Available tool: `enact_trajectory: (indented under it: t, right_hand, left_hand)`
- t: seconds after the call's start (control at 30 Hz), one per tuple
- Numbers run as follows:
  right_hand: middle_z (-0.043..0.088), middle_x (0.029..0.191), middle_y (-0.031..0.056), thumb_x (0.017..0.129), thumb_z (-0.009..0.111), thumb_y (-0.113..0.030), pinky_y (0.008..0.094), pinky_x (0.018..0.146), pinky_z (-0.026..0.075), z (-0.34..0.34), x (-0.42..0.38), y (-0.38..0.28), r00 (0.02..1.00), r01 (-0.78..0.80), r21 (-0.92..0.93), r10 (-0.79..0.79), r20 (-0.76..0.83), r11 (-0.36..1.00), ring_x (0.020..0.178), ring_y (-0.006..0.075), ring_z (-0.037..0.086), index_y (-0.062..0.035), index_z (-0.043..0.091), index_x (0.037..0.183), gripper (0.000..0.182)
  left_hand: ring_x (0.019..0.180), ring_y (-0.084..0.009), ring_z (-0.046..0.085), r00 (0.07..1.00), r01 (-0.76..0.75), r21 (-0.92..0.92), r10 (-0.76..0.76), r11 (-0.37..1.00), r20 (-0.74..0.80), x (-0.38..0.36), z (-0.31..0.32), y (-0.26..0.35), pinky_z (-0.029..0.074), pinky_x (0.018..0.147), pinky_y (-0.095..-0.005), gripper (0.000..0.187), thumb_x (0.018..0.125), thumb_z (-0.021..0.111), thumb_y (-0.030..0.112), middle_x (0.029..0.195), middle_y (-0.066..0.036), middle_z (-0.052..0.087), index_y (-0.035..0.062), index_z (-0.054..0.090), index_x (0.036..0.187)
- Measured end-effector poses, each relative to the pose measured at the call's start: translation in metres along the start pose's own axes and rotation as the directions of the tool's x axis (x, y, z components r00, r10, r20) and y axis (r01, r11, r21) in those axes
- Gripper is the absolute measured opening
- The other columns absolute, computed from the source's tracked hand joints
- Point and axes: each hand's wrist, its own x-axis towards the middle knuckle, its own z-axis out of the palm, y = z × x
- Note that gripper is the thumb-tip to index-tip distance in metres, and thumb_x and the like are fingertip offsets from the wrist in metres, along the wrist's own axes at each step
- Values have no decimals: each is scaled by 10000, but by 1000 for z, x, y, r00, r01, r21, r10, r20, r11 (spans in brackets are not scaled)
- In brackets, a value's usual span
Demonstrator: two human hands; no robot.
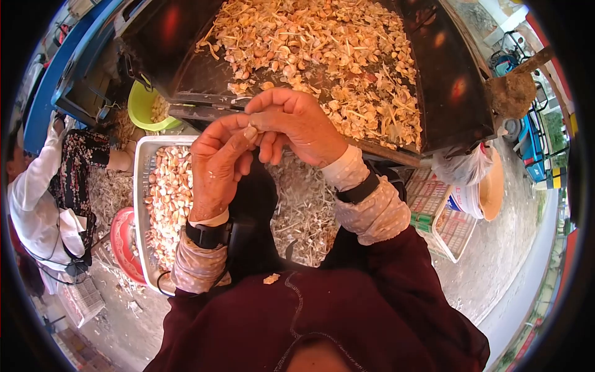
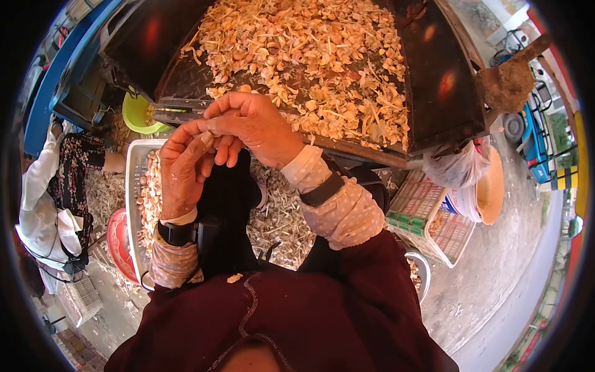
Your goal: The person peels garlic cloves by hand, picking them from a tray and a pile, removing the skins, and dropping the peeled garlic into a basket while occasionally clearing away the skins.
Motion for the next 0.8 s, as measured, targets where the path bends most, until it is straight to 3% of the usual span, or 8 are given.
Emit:
enact_trajectory:
  t: [0.13,0.2,0.27,0.33,0.47,0.6,0.67,0.8]
  right_hand:
    - [656,752,144,868,643,-88,242,400,508,47,42,39,991,-1,-83,12,136,997,497,162,642,87,572,988,224]
    - [660,757,172,825,665,-116,325,493,542,66,58,62,973,30,-387,61,221,922,572,249,673,89,560,1031,309]
    - [643,823,171,842,668,-184,399,692,533,78,71,105,848,526,-678,-253,466,514,760,347,667,28,549,1115,365]
    - [628,912,194,816,681,-197,429,825,482,82,66,109,820,572,-667,-314,479,476,895,407,620,-11,527,1182,439]
    - [649,873,170,781,682,-199,469,781,482,29,73,53,914,374,-863,-291,282,339,861,368,620,-39,671,954,236]
    - [668,811,173,751,733,-183,448,741,507,-72,99,9,884,88,-993,-454,113,-74,797,373,647,-39,690,876,195]
    - [670,817,170,735,760,-196,443,751,507,-105,116,2,957,-113,-963,-288,-39,-245,817,373,652,-28,687,849,215]
    - [670,829,185,738,767,-204,449,749,511,-163,139,12,981,36,-960,-171,86,-277,832,370,656,-14,679,847,236]
  left_hand:
    - [476,7,422,980,-14,-14,11,1000,-200,-15,-60,8,295,393,-130,133,936,574,76,755,-21,620,-9,588,1037]
    - [473,1,431,963,-41,4,40,999,-267,-24,-110,-7,292,393,-123,116,932,571,87,734,1,608,3,599,1007]
    - [480,-12,436,907,54,65,-21,996,-422,-38,-152,-21,307,414,-144,118,908,578,65,732,3,605,17,613,1010]
    - [487,-16,451,884,95,219,19,971,-466,-54,-200,-51,317,416,-159,178,922,578,113,733,0,609,-1,623,1051]
    - [499,-25,467,885,175,264,-34,948,-465,-73,-241,-83,328,421,-176,247,930,588,164,729,-7,610,-15,622,1097]
    - [563,-48,517,865,257,275,-93,926,-493,-67,-217,-75,359,462,-179,292,927,593,175,796,-37,622,-26,613,1138]
    - [627,-57,549,876,207,319,-31,925,-480,-58,-193,-60,382,509,-181,312,927,590,174,833,-43,631,-29,606,1163]
    - [672,-59,566,933,41,331,82,943,-349,-39,-152,-23,395,538,-182,300,927,582,173,846,-56,639,-33,620,1142]
